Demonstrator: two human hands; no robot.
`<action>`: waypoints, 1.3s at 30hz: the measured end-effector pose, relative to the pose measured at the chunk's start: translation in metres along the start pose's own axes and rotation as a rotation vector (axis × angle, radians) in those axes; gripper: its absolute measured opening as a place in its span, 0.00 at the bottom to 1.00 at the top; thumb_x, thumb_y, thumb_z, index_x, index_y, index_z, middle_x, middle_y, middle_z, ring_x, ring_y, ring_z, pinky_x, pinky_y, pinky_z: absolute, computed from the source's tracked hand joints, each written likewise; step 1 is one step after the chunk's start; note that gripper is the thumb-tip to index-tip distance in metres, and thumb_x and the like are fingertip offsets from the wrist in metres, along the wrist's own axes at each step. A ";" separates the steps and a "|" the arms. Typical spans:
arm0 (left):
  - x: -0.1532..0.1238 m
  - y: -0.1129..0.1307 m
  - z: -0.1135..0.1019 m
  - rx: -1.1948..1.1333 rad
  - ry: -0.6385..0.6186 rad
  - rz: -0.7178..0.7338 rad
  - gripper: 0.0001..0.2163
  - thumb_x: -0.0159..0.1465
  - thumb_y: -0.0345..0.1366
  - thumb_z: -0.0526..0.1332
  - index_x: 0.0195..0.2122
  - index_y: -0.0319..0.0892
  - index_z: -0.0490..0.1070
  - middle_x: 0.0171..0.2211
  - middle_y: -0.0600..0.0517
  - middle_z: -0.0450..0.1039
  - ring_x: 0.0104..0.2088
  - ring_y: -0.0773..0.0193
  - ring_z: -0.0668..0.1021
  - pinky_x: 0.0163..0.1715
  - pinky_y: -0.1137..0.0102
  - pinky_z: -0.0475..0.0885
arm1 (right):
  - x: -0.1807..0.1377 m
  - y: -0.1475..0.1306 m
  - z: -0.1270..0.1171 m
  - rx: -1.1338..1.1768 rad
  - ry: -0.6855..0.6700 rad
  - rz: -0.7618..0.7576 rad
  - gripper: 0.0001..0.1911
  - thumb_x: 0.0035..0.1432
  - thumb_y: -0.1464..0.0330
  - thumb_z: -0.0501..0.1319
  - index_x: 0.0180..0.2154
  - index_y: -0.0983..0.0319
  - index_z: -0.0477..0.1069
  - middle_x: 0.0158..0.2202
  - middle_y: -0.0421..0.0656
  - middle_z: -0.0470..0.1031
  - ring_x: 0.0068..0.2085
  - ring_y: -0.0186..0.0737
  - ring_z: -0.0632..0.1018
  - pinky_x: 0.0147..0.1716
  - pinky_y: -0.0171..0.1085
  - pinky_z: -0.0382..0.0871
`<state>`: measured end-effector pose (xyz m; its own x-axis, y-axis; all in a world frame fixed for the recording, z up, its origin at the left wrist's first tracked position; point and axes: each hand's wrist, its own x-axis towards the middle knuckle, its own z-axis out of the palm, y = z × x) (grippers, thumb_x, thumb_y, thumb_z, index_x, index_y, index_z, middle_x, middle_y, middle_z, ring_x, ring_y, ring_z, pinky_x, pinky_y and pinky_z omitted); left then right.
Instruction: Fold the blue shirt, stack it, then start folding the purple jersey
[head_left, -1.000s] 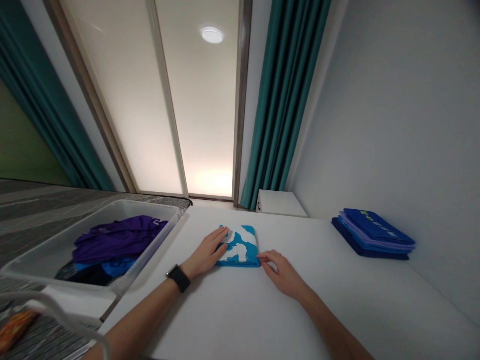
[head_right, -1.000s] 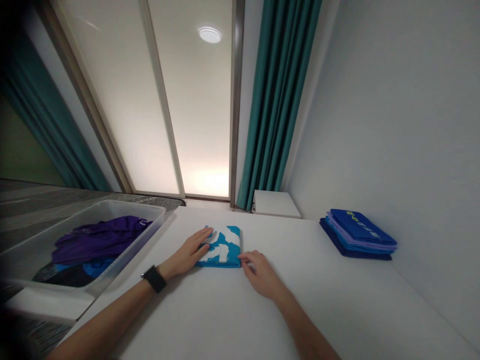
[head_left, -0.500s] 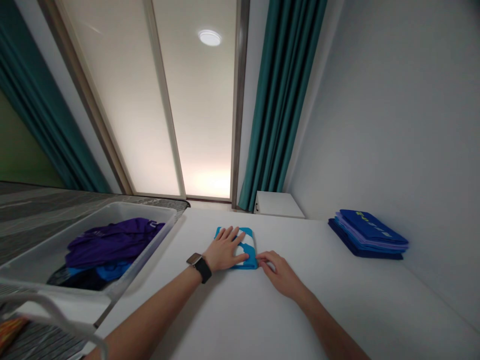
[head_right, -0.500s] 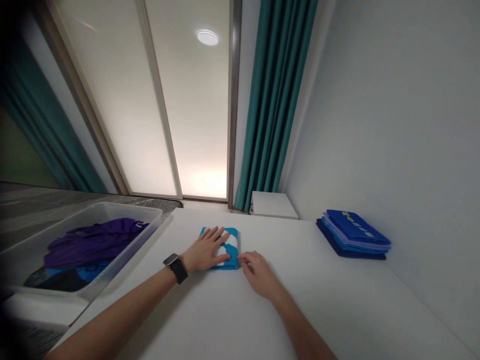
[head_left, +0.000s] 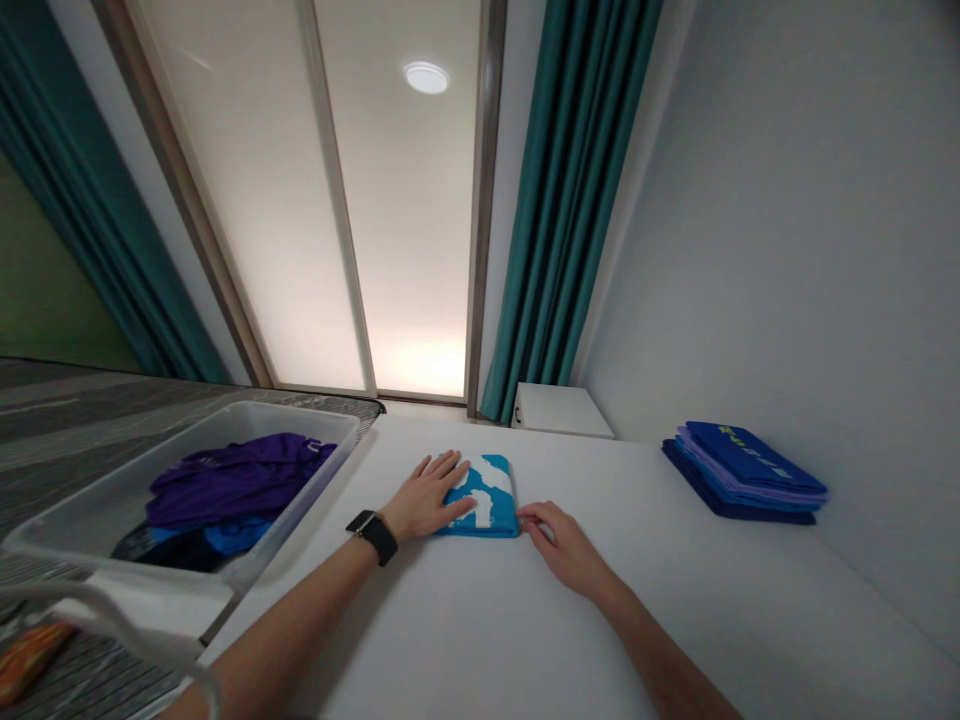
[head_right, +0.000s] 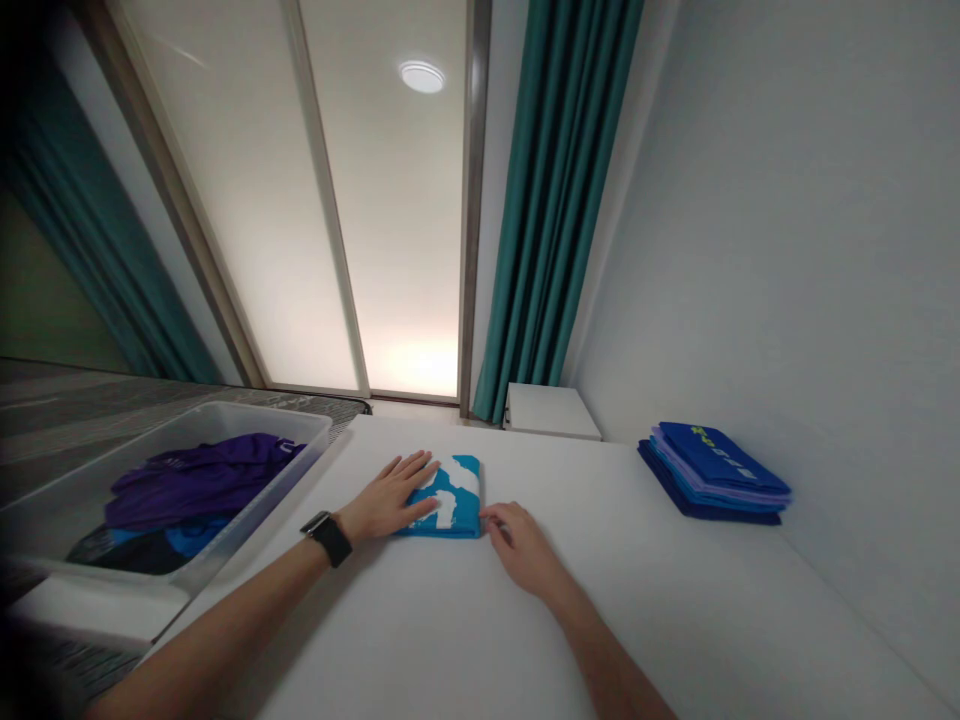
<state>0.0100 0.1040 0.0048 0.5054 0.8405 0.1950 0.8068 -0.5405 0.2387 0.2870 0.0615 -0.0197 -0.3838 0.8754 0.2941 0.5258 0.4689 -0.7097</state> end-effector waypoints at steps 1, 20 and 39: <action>-0.004 -0.005 -0.001 -0.022 -0.013 0.011 0.31 0.67 0.57 0.49 0.67 0.47 0.54 0.68 0.46 0.50 0.68 0.52 0.53 0.66 0.51 0.48 | 0.000 0.000 0.000 -0.001 0.002 0.001 0.11 0.63 0.69 0.53 0.43 0.58 0.73 0.41 0.45 0.76 0.44 0.42 0.75 0.46 0.42 0.68; -0.021 -0.031 0.016 -0.185 0.143 -0.052 0.27 0.69 0.50 0.50 0.66 0.44 0.57 0.68 0.47 0.52 0.66 0.58 0.59 0.66 0.60 0.54 | 0.060 -0.002 0.024 -0.106 0.025 -0.137 0.20 0.64 0.66 0.51 0.56 0.60 0.66 0.61 0.50 0.65 0.62 0.45 0.64 0.63 0.51 0.55; -0.032 -0.037 0.000 -0.385 0.377 -0.269 0.23 0.69 0.46 0.47 0.60 0.40 0.63 0.59 0.43 0.68 0.59 0.54 0.70 0.60 0.54 0.64 | 0.060 0.039 0.003 0.209 0.268 0.317 0.21 0.59 0.63 0.52 0.52 0.61 0.67 0.46 0.48 0.76 0.48 0.44 0.75 0.53 0.47 0.66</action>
<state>-0.0362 0.0973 -0.0107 0.0987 0.9169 0.3868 0.6871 -0.3439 0.6400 0.2825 0.1319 -0.0316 -0.0047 0.9842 0.1772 0.4104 0.1635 -0.8971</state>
